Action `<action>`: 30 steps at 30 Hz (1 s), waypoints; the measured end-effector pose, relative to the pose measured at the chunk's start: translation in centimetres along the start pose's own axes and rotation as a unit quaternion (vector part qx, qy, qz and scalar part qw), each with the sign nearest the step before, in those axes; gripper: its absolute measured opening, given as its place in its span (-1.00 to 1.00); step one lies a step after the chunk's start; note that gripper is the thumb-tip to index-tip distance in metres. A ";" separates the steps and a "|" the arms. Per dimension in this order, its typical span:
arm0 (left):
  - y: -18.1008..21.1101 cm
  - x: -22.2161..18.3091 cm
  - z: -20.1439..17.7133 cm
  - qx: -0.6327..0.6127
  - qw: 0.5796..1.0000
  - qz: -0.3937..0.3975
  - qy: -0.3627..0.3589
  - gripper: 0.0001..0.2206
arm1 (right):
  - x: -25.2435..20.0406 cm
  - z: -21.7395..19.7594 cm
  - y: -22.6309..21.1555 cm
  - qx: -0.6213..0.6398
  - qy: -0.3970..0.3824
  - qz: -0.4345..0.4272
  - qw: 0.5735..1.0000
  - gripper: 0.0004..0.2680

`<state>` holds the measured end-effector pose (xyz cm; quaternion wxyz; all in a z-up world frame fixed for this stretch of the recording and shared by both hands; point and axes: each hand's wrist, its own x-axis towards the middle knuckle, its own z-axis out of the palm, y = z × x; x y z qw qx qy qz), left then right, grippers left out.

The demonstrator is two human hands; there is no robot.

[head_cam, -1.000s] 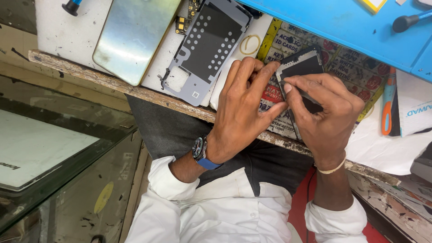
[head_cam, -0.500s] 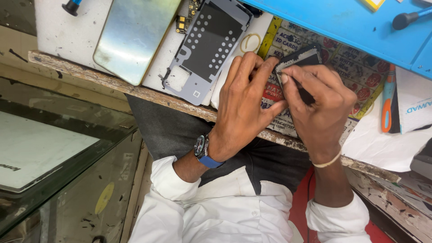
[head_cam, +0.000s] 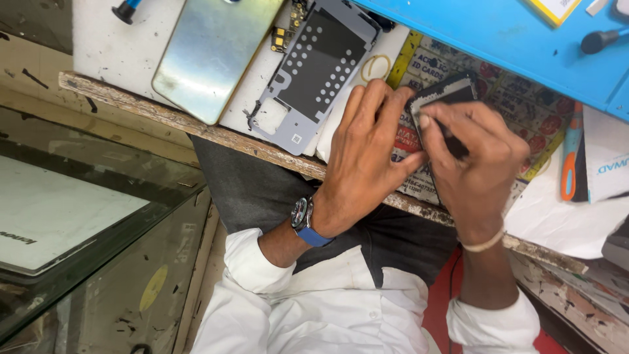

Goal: The person uses a screwdriver to remove screws from a mobile phone internal component, then uses their hands and a small tool to detach a protective film or tape from a replacement screen assembly.

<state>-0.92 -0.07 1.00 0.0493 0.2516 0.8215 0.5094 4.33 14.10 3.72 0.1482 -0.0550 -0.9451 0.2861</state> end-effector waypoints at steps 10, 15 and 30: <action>-0.2 0.4 0.1 0.003 1.000 0.002 -0.002 -0.35 | -0.1 0.0 0.3 0.027 -0.012 0.029 0.999 -0.94; -0.2 0.3 0.2 0.007 1.000 -0.002 -0.003 -0.36 | 0.0 -0.6 0.1 0.014 -0.025 0.012 1.000 -0.94; -0.2 0.2 0.2 0.001 1.000 -0.001 -0.006 -0.33 | -0.4 -0.7 0.2 0.008 -0.036 0.027 0.999 -0.94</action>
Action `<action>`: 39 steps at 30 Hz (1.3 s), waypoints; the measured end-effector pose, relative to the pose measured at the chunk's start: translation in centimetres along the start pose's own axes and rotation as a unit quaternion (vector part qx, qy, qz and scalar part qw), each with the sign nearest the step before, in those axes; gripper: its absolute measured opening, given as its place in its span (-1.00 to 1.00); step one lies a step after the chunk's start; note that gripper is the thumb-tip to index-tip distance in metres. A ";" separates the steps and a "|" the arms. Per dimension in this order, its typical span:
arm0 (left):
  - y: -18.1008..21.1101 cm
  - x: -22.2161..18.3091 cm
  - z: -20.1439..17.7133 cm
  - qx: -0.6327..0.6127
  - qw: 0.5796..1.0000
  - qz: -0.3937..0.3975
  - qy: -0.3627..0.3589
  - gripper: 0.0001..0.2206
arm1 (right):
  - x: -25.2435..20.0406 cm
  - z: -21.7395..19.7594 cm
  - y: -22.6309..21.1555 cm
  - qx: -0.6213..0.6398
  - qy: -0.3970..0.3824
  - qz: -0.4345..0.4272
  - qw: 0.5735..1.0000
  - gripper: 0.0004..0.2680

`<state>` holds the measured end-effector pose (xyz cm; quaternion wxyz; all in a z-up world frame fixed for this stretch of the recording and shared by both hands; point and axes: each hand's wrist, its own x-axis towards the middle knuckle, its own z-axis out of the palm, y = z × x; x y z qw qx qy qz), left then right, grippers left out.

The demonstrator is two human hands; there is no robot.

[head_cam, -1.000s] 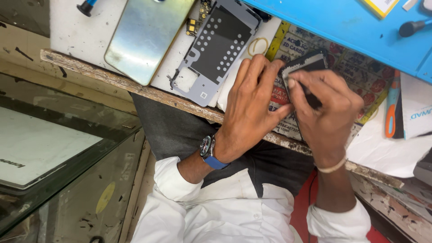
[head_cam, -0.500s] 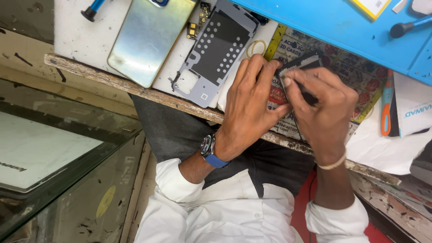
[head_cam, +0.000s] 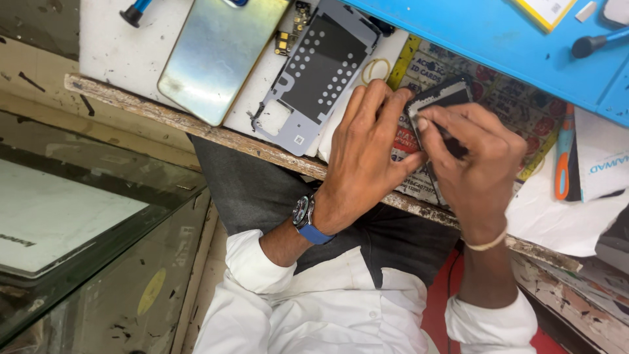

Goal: The person uses a screwdriver to remove screws from a mobile phone internal component, then uses their hands and a small tool to detach a protective film or tape from a replacement screen assembly.

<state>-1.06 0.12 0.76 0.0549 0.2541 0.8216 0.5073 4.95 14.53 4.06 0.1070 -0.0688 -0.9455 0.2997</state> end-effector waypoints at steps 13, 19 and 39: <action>0.0 0.1 -0.1 0.015 1.000 -0.007 -0.006 -0.36 | -0.3 -0.1 0.1 0.001 0.003 -0.013 1.000 -0.95; 0.0 0.2 -0.1 0.023 1.000 -0.002 0.001 -0.34 | -0.1 0.1 0.0 -0.006 0.011 -0.014 1.000 -0.95; -0.3 0.6 0.3 0.034 0.999 0.006 0.016 -0.47 | 0.1 2.3 1.0 -0.022 0.069 -0.053 0.996 -0.95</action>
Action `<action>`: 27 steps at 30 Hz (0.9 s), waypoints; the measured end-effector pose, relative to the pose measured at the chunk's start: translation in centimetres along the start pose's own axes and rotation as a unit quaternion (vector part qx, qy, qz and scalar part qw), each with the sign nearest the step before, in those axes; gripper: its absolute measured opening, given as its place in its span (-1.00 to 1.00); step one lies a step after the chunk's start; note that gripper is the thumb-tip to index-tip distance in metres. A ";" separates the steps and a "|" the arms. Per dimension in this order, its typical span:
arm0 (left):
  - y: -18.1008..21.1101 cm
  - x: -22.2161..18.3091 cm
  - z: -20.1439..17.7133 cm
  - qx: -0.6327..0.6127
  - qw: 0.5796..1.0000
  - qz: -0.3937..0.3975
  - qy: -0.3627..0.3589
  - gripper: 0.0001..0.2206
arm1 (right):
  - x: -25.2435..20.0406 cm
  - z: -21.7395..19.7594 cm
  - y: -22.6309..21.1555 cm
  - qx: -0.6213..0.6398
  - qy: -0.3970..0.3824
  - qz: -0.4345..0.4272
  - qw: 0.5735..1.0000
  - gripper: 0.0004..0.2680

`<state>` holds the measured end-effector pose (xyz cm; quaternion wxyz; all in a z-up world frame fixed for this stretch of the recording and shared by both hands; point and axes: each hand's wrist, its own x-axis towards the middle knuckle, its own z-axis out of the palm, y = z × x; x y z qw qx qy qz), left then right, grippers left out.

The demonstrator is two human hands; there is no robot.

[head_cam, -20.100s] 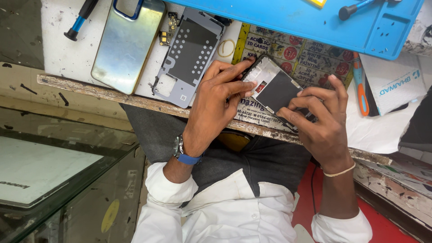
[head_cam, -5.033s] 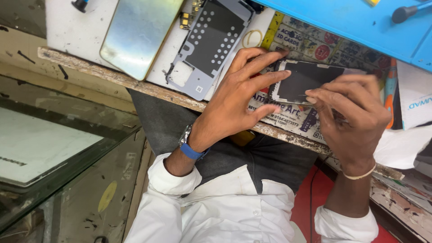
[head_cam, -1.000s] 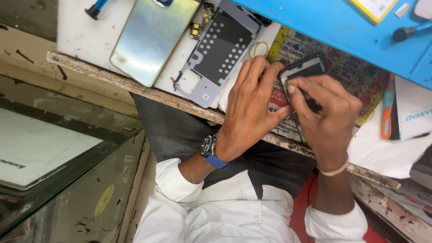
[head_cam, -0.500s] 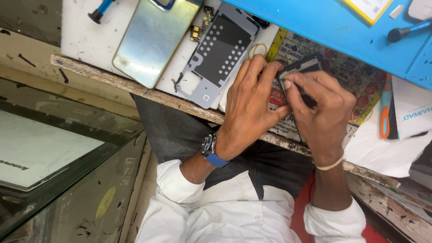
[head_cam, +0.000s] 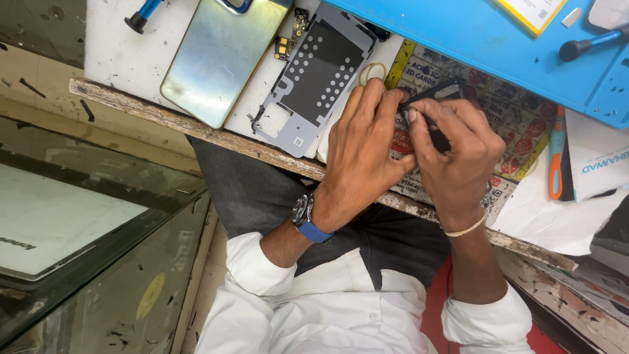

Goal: The person uses a screwdriver to remove screws from a mobile phone internal component, then uses their hands and a small tool to detach a protective film or tape from a replacement screen assembly.

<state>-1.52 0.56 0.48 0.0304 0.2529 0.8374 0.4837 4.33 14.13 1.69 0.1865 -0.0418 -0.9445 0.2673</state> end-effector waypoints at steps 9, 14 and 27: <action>-0.1 0.1 0.0 0.001 1.000 0.003 -0.003 -0.44 | 0.2 0.3 -0.1 0.010 0.010 0.014 1.000 -0.95; 0.0 0.0 -0.3 -0.005 1.000 -0.002 -0.013 -0.39 | 0.5 -0.5 -0.1 0.027 -0.023 0.008 0.999 -0.93; 0.6 -0.3 -1.3 -0.010 1.000 0.002 0.004 -0.40 | 1.4 -1.8 -1.9 0.009 -0.047 -0.003 0.999 -0.91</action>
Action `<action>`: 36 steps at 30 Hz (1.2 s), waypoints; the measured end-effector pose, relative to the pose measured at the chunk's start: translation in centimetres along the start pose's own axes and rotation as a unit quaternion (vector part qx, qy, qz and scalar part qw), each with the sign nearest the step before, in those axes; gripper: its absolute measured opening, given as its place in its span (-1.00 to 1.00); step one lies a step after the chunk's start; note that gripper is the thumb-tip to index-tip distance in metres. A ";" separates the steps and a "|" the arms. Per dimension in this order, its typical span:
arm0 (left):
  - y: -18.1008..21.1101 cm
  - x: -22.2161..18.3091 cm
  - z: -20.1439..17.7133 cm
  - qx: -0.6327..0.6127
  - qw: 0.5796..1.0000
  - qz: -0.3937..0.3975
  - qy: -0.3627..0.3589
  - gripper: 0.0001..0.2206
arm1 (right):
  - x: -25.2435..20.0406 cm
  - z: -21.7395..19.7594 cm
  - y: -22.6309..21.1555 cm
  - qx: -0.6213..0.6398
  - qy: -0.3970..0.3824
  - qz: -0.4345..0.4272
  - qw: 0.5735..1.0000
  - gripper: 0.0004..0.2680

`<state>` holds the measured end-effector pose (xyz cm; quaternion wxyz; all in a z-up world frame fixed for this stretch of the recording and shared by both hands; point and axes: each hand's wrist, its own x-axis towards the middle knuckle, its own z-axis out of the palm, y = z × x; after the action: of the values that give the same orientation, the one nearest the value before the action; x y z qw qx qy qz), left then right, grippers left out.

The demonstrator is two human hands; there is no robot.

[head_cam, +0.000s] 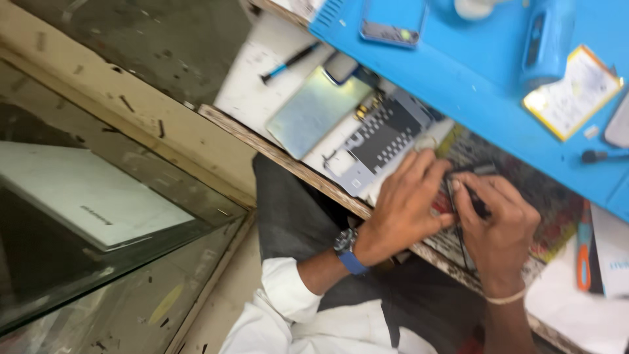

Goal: The person uses a screwdriver to remove screws from a mobile phone internal component, then uses their hands and a small tool to detach a protective film or tape from a replacement screen assembly.

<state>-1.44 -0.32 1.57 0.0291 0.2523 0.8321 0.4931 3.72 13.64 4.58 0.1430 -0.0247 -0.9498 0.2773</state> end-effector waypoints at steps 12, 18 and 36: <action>-0.2 -0.4 0.1 -0.004 0.999 0.039 0.011 -0.30 | -0.5 -0.7 0.2 0.030 0.003 0.028 0.999 -0.89; 0.3 0.0 0.5 0.009 1.000 -0.009 -0.025 -0.30 | -1.1 -1.4 0.4 0.034 -0.005 0.016 0.999 -0.90; -0.2 0.2 0.6 0.010 1.000 0.000 -0.024 -0.29 | -1.6 -0.7 0.8 0.042 0.001 0.065 0.997 -0.89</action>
<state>-1.49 0.17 1.14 0.0464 0.2642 0.8360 0.4786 5.39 14.46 4.36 0.1262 -0.0810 -0.9336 0.3254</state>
